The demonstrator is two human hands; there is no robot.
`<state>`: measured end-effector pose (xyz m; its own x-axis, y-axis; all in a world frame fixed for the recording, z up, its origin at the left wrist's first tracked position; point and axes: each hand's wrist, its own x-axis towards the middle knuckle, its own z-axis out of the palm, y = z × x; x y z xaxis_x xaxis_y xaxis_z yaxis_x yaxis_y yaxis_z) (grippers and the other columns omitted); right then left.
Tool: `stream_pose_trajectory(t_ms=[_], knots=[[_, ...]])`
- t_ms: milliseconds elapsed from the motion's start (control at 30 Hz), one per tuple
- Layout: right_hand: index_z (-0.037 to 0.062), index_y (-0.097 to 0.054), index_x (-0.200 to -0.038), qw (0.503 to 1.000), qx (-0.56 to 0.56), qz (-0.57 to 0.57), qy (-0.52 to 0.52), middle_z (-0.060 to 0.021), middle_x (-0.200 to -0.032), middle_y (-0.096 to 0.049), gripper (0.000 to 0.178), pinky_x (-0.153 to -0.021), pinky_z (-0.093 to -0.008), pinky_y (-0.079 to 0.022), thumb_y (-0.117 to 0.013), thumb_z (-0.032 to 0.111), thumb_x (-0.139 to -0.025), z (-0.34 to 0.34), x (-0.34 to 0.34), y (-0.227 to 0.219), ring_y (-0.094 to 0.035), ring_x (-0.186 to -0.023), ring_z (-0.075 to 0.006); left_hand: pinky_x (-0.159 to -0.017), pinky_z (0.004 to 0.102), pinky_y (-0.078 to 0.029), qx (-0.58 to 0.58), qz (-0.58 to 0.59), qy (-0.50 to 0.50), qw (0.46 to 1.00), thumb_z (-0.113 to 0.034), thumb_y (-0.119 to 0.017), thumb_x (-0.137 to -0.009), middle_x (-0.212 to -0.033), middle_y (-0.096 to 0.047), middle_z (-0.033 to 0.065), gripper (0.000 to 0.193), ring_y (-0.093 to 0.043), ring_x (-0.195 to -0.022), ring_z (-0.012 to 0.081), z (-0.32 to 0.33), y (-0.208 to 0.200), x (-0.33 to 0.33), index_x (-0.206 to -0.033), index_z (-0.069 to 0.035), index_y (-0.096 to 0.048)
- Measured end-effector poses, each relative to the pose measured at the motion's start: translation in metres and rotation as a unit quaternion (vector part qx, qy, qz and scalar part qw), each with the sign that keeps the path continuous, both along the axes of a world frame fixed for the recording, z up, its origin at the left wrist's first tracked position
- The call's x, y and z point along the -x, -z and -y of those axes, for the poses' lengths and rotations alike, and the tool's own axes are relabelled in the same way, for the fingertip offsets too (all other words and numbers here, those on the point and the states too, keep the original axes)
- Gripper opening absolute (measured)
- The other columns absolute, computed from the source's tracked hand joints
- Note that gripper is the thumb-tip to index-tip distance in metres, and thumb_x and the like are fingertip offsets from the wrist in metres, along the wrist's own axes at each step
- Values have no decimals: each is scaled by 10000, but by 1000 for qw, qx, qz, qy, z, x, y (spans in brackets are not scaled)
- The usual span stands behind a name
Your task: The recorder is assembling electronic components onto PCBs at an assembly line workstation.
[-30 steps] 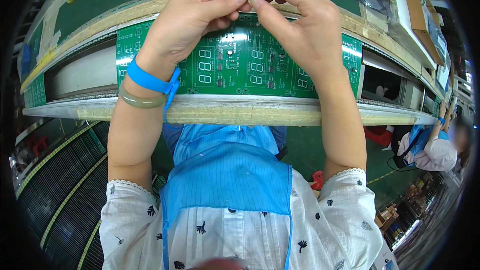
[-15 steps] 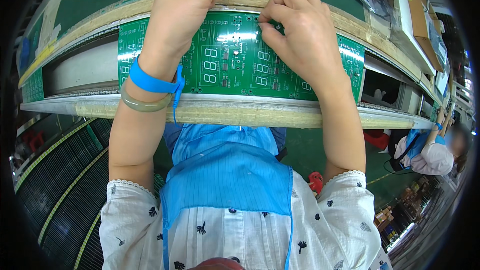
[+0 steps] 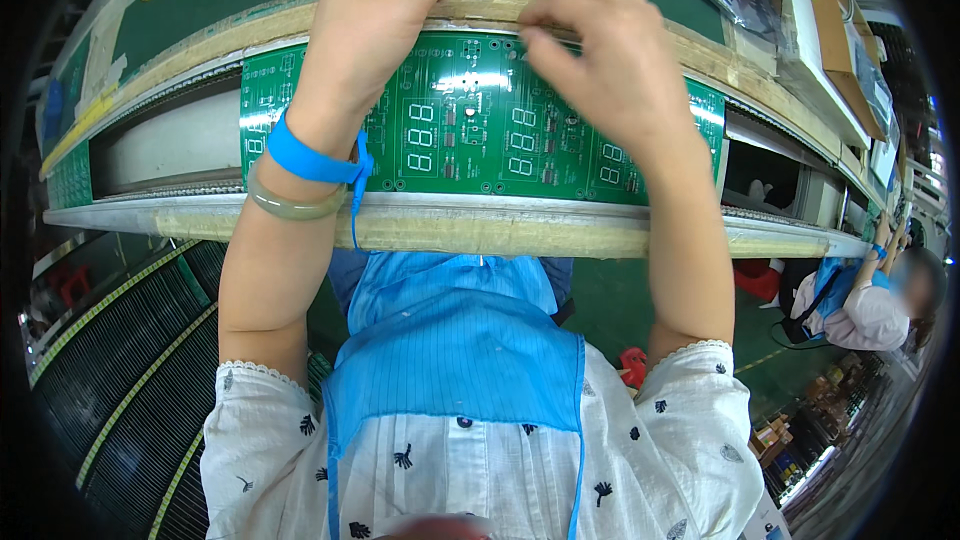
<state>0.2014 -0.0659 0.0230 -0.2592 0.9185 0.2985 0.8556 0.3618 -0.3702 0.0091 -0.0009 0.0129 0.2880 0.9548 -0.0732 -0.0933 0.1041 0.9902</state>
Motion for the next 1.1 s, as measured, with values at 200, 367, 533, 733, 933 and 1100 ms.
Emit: stream_pose_trajectory(t_ms=[200,367,533,733,933,1100], knots=[[37,-744,-1061,994,-46,34,93,-87,-1017,-743,178,-906,-305,-512,-703,147,-927,-54,-55,-20,-694,-950,-209,-699,357,-526,-171,-175,26,969,-144,-684,-939,-831,-695,116,189,-647,-730,210,-24,-39,-29,-993,36,-705],[81,-780,-971,981,-31,142,127,-148,-934,-724,218,-890,-522,-485,-690,242,-855,-88,-46,-33,-637,-1006,-362,-820,495,-523,-517,-338,-16,786,-131,-632,-859,-849,-698,213,167,-652,-897,409,-81,-13,-69,-856,-6,-743],[135,-796,-899,984,-101,-122,-77,-114,-915,-735,162,-832,-515,-477,-671,216,-836,-102,-69,-17,-633,-955,-368,-798,503,-533,-556,-451,-15,698,-101,-634,-795,-810,-705,216,151,-658,-854,426,-103,0,-94,-737,-29,-754],[145,-801,-882,969,-87,173,153,-117,-869,-743,147,-828,-507,-479,-676,159,-806,-113,-55,-13,-638,-955,-368,-785,509,-542,-522,-464,-34,715,-114,-636,-784,-805,-723,201,149,-692,-824,410,-106,-4,-99,-736,-45,-760],[123,-796,-885,973,-94,146,153,-128,-874,-747,147,-869,-517,-481,-676,151,-806,-113,-57,-11,-650,-959,-382,-773,494,-550,-548,-410,-8,729,-141,-684,-770,-809,-715,206,116,-699,-821,384,-114,-2,-93,-769,-55,-762],[85,-785,-896,983,-65,73,158,-163,-883,-745,159,-790,-481,-536,-672,162,-815,-105,-37,-28,-683,-858,-387,-771,486,-549,-475,-317,-40,820,-139,-678,-817,-858,-716,215,129,-688,-840,416,-109,-8,-86,-813,-27,-742]])
